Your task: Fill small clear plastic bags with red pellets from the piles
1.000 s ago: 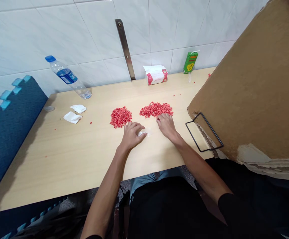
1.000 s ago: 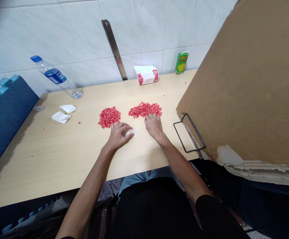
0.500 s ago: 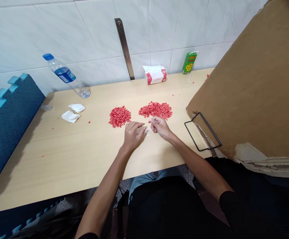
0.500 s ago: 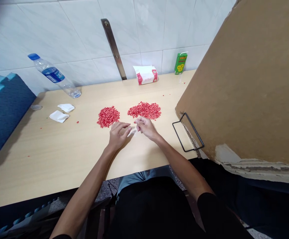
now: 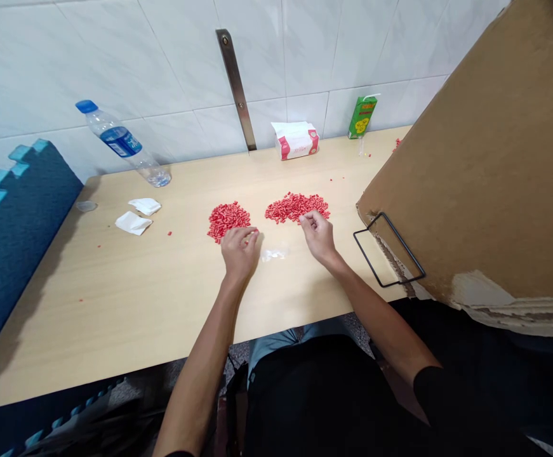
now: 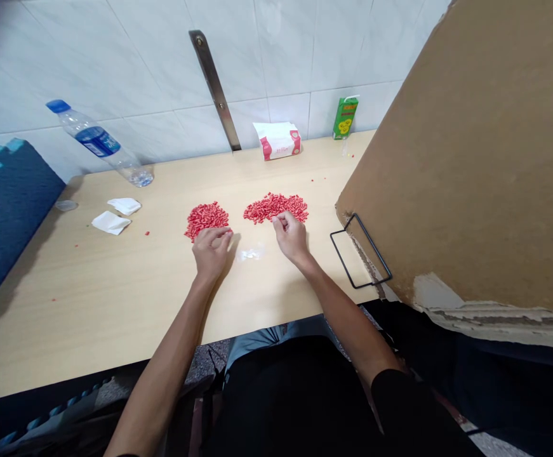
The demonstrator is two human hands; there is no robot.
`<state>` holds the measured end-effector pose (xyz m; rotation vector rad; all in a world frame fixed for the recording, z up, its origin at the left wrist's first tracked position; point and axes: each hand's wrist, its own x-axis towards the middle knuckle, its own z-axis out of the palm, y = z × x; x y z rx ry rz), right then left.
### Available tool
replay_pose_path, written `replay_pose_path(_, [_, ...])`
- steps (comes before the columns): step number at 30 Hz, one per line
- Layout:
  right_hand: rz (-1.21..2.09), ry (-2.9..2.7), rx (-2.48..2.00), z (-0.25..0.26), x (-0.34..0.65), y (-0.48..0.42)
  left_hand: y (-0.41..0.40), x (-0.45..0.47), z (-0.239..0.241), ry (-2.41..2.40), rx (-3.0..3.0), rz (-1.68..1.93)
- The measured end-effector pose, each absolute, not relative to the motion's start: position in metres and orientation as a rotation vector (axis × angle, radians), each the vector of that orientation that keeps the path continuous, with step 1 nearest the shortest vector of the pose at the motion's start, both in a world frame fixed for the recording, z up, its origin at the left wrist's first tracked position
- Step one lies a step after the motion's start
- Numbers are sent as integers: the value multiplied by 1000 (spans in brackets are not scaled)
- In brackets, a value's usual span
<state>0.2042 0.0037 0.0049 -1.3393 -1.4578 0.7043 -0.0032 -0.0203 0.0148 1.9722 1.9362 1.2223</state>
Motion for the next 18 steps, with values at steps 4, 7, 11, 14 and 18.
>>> replay_pose_path(4, [294, -1854, -1548, 1, 218, 10, -9, -20, 10, 2215, 1750, 1231])
replay_pose_path(7, [165, -2028, -1594, -4, 216, 11, -9, -18, 10, 2346, 1652, 1216])
replay_pose_path(11, [125, -2092, -1630, -6, 211, 12, -15, -14, 13, 2253, 1834, 1115])
replay_pose_path(14, [123, -2116, -1629, -6, 212, 15, -17, -24, 16, 2219, 1950, 1036])
replay_pose_path(18, [160, -2093, -1646, -8, 213, 17, -15, -45, 17, 2198, 1969, 900])
